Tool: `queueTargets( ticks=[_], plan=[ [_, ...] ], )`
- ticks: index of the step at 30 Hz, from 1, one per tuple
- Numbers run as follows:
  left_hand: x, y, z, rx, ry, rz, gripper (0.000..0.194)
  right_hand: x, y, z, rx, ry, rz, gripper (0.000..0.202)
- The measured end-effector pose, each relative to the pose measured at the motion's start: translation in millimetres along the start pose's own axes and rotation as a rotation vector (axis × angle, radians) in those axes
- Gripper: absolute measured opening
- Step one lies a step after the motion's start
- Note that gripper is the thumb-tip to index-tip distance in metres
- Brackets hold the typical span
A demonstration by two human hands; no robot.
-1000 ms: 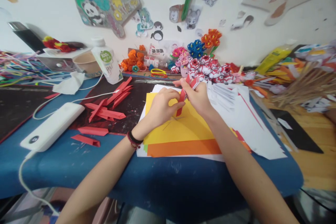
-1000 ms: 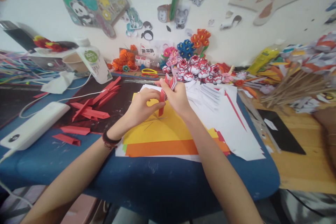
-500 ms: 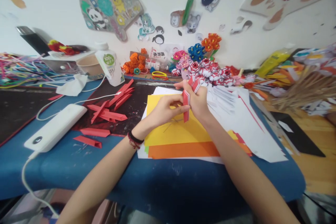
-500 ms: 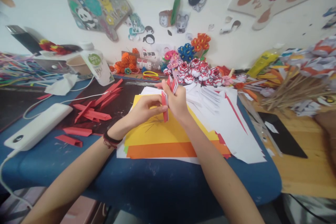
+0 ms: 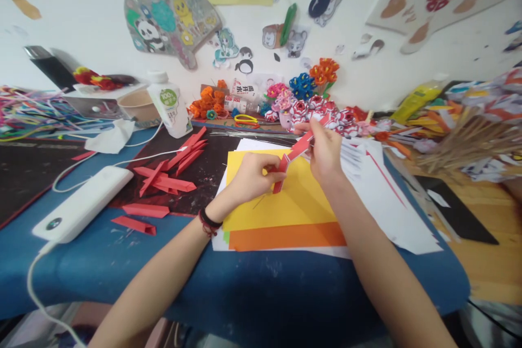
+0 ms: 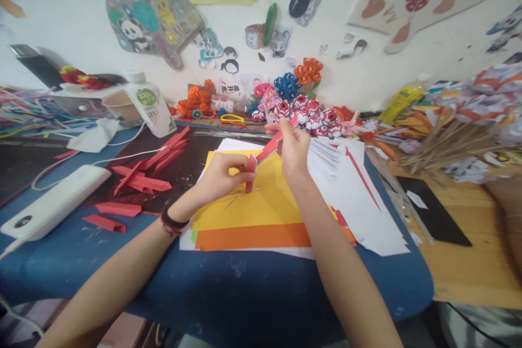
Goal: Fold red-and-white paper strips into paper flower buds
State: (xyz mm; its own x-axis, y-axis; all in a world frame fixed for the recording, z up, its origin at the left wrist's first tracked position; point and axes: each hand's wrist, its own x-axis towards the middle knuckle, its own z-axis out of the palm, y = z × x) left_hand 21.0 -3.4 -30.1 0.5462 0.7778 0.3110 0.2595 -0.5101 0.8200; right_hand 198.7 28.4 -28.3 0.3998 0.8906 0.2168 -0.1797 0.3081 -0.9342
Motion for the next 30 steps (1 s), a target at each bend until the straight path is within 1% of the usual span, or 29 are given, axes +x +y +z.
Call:
queueTargets(
  ticks=[2, 4, 6, 8, 11, 13, 17, 19, 23, 26, 30],
  plan=[
    [0, 1, -2.7, 0.038, 0.066, 0.006, 0.025, 8, -3, -8, 0.029, -0.003, 0.01, 0.043],
    [1, -1, -3.8, -0.011, 0.128, 0.009, 0.024, 11, -3, -12, 0.024, -0.067, 0.042, 0.043],
    [3, -4, -2.8, -0.144, 0.168, 0.0, 0.023, 10, 1, -11, -0.004, -0.158, 0.117, 0.043],
    [4, -7, -0.2, -0.287, 0.191, -0.024, 0.023, 5, 6, -6, -0.038, -0.285, 0.204, 0.041],
    [6, -11, 4.1, -0.445, 0.197, -0.068, 0.027, -4, 10, 1, -0.028, -0.45, 0.243, 0.034],
    [7, -13, 6.0, -0.533, 0.195, -0.095, 0.03, -7, 12, 4, 0.016, -0.521, 0.25, 0.035],
    [7, -16, 6.2, -0.607, 0.26, -0.113, 0.032, -7, 14, 4, 0.096, -0.591, 0.259, 0.049],
    [7, -16, 4.5, -0.595, 0.252, -0.117, 0.031, -6, 15, 2, 0.107, -0.612, 0.263, 0.053],
    [7, -16, -0.6, -0.557, 0.212, -0.113, 0.029, -4, 14, -2, 0.123, -0.695, 0.265, 0.05],
    [7, -15, -3.6, -0.573, 0.198, -0.121, 0.03, -3, 11, -6, 0.124, -0.772, 0.265, 0.046],
    [8, -11, -5.5, -0.622, 0.173, -0.122, 0.031, -1, 8, -10, 0.061, -0.787, 0.229, 0.046]
  ],
)
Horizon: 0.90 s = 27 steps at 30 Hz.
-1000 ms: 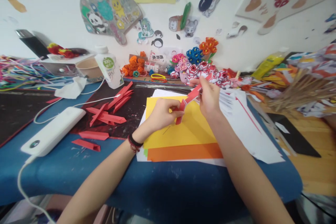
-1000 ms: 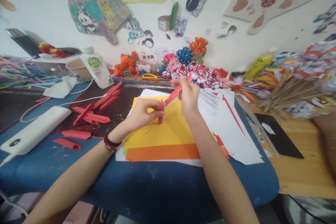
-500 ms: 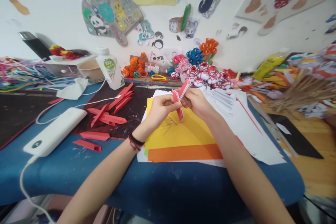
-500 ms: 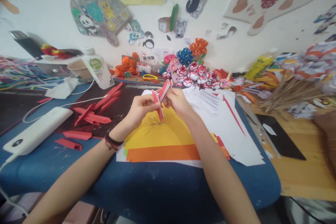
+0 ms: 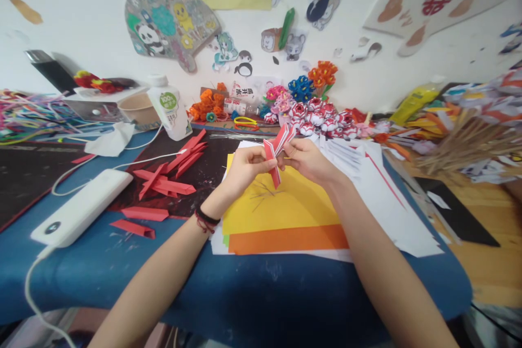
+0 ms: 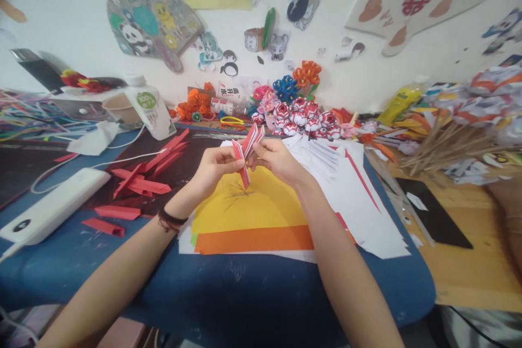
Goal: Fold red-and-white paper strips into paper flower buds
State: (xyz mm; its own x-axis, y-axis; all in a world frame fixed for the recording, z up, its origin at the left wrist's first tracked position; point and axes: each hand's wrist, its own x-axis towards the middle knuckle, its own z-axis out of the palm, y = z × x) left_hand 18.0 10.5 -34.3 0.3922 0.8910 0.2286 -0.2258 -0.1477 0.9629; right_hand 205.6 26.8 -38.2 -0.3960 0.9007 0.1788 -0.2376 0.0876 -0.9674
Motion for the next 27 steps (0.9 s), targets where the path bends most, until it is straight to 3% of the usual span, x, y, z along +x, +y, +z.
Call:
queueTargets(
  ticks=[9, 27],
  plan=[
    [-0.7, 0.7, -0.7, -0.022, -0.023, -0.007, 0.036, 4.3, 8.1, 4.1, -0.113, 0.064, -0.161, 0.049],
    [-1.5, -1.1, -1.6, -0.091, -0.039, -0.05, 0.036, 1.6, -1.6, 8.7, -0.021, -0.002, -0.069, 0.053]
  ],
)
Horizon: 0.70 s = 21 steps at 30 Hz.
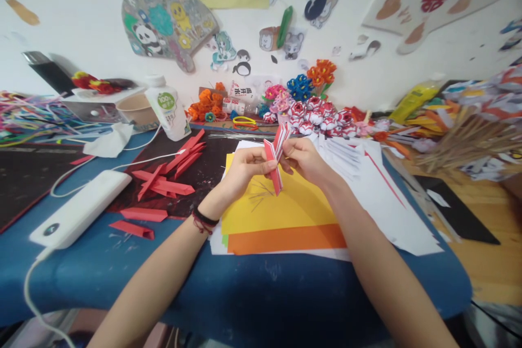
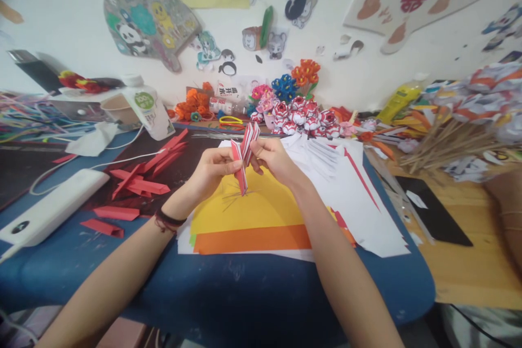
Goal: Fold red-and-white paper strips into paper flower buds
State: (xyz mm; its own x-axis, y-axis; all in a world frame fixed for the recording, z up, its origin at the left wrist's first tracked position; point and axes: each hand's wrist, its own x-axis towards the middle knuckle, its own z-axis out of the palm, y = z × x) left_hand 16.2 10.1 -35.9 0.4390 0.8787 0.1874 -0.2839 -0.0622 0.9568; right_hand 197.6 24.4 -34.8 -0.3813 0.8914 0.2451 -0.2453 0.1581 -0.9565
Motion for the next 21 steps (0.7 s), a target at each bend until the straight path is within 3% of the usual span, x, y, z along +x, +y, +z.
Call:
queueTargets(
  ticks=[6, 21],
  plan=[
    [2.0, 0.9, -4.4, -0.008, 0.0, -0.015, 0.037, -1.0, 3.9, 2.3, 0.0, -0.026, 0.022, 0.054],
    [3.3, -2.4, -7.4, -0.074, -0.059, -0.078, 0.043, -3.2, 5.6, 8.0, -0.027, 0.064, -0.012, 0.042]
  ],
)
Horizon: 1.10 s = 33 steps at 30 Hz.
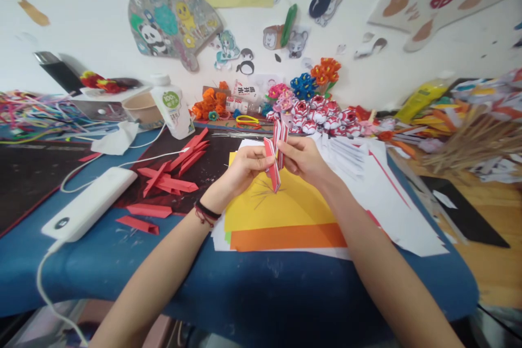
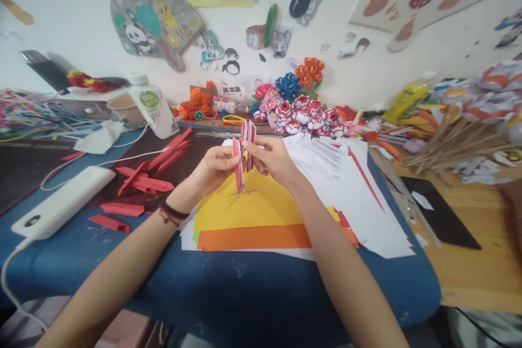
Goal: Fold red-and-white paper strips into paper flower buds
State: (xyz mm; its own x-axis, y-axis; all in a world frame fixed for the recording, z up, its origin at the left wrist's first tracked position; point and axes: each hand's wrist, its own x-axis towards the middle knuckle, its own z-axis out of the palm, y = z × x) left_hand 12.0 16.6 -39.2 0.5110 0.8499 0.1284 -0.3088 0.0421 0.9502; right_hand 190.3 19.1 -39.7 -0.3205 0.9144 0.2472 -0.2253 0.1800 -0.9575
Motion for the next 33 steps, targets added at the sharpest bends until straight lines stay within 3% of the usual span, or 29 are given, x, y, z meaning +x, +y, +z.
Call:
queueTargets(
  ticks=[8, 19, 24, 28, 33],
  plan=[
    [1, -3, 1.5, 0.033, -0.002, 0.003, 0.04, 1, 0, 0, 0.001, 0.036, 0.043, 0.042],
    [-5, 6, 13.9, 0.077, 0.08, -0.024, 0.038, 4, 2, -12, -0.038, 0.169, -0.014, 0.049],
    [-6, 8, 14.6, 0.165, 0.096, 0.058, 0.036, 3, -7, -19, 0.021, 0.214, -0.066, 0.044],
    [-4, 11, 7.5, 0.304, 0.167, 0.209, 0.038, 2, -9, -23, -0.007, 0.105, 0.015, 0.045],
    [-1, 8, -1.7, 0.478, 0.174, 0.238, 0.045, 1, -7, -20, -0.149, -0.059, 0.063, 0.049]
  ],
)
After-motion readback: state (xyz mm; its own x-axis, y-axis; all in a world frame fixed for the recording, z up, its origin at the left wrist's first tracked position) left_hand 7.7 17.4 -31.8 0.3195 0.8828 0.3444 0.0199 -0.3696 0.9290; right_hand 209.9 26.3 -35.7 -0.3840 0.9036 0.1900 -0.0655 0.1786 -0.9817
